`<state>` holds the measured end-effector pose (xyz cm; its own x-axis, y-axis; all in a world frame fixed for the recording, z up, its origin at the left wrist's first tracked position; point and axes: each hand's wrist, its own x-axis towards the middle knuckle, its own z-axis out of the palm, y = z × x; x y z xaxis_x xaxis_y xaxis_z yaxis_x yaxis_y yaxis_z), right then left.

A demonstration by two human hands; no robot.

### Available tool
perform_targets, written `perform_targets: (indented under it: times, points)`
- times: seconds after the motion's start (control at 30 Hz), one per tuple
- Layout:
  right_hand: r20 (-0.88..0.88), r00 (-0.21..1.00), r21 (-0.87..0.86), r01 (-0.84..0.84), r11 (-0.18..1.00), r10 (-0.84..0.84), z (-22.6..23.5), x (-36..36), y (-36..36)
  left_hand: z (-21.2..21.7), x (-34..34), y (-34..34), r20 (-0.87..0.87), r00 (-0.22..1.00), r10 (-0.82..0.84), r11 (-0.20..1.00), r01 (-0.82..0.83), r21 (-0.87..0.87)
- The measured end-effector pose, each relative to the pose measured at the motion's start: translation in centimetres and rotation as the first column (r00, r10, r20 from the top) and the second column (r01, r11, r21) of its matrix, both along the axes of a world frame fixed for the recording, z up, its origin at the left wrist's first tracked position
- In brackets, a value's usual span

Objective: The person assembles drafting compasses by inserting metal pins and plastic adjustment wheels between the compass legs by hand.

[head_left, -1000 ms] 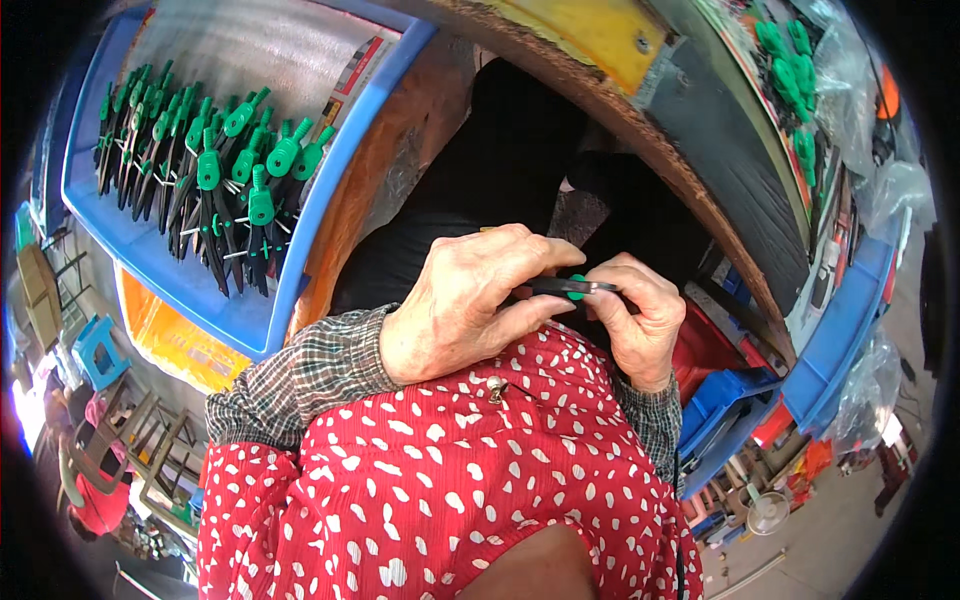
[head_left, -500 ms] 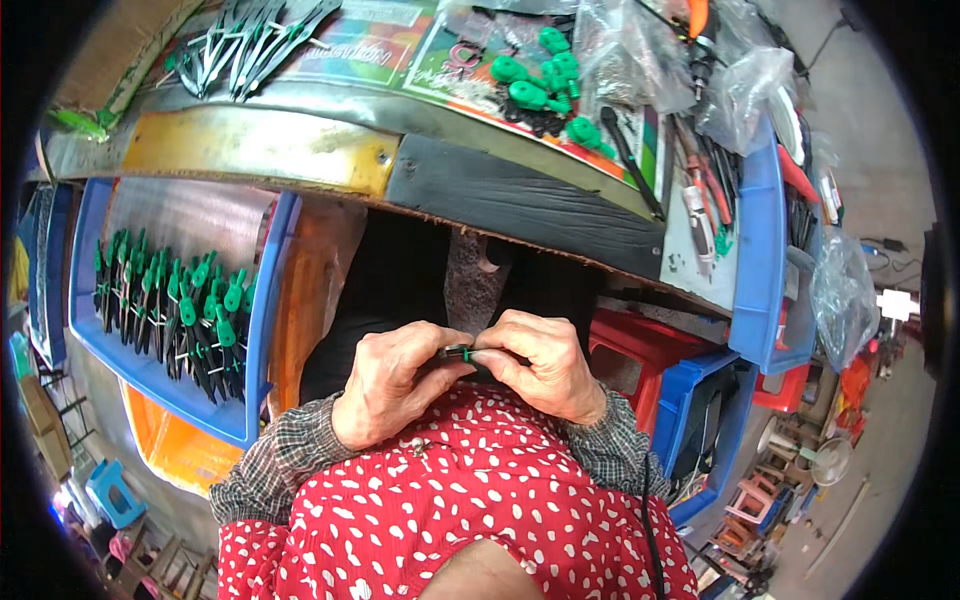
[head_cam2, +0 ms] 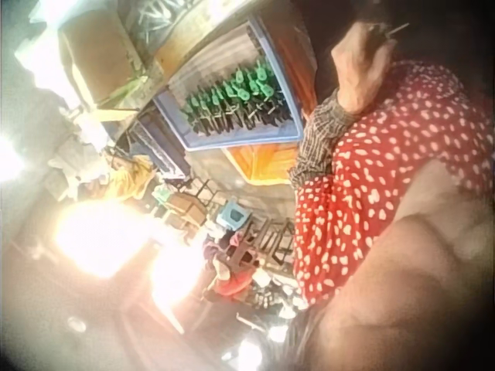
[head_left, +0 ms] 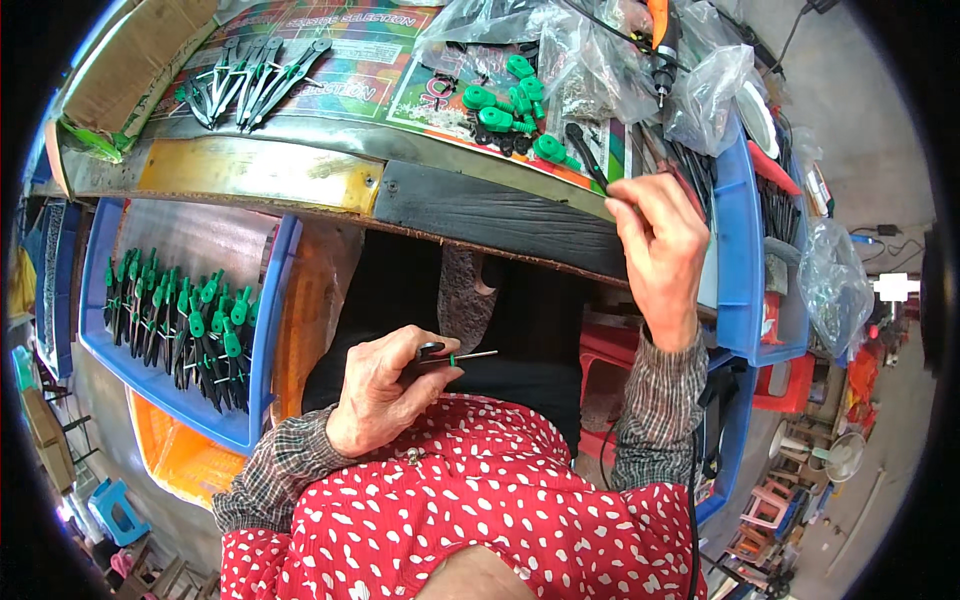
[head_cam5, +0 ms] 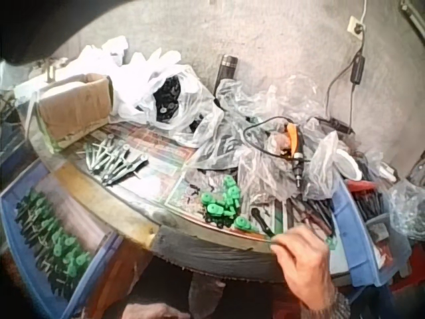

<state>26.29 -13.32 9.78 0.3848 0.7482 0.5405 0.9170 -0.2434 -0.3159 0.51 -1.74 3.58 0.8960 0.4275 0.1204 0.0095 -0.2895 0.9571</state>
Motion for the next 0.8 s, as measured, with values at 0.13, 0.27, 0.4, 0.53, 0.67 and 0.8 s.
perform_targets:
  times: [0.13, 0.27, 0.4, 0.53, 0.67, 0.8]
  points:
    - [0.009, 0.998, -0.093, 0.068, 0.993, -0.068, -0.3, 1.0, 1.2, 0.2, -0.2, 0.2, -0.022, 1.000, 0.019, 1.000, -0.018, 0.026]
    - [0.063, 0.997, -0.226, 0.066, 0.972, -0.053, -1.0, 2.3, 1.9, 0.3, -0.4, 0.1, -0.034, 0.999, 0.039, 0.999, -0.039, -0.001]
    - [-0.068, 0.996, -0.204, 0.033, 0.978, -0.048, -1.2, 3.2, 1.9, 0.1, -0.4, 0.2, -0.049, 0.998, 0.031, 1.000, -0.031, 0.003]
    - [-0.067, 0.996, -0.210, 0.045, 0.977, -0.060, -1.0, 3.0, 2.3, 0.1, -0.4, 0.2, -0.055, 0.998, 0.038, 0.999, -0.039, -0.010]
    - [-0.180, 0.982, -0.124, 0.025, 0.992, -0.047, 0.2, 2.6, 1.7, 0.0, -0.3, 0.3, -0.043, 0.998, 0.044, 0.999, -0.045, -0.029]
    - [-0.671, 0.741, 0.026, 0.032, 0.999, -0.006, 1.3, 2.5, 0.2, 0.0, -0.1, 0.5, -0.013, 0.999, 0.051, 0.999, -0.051, -0.006]
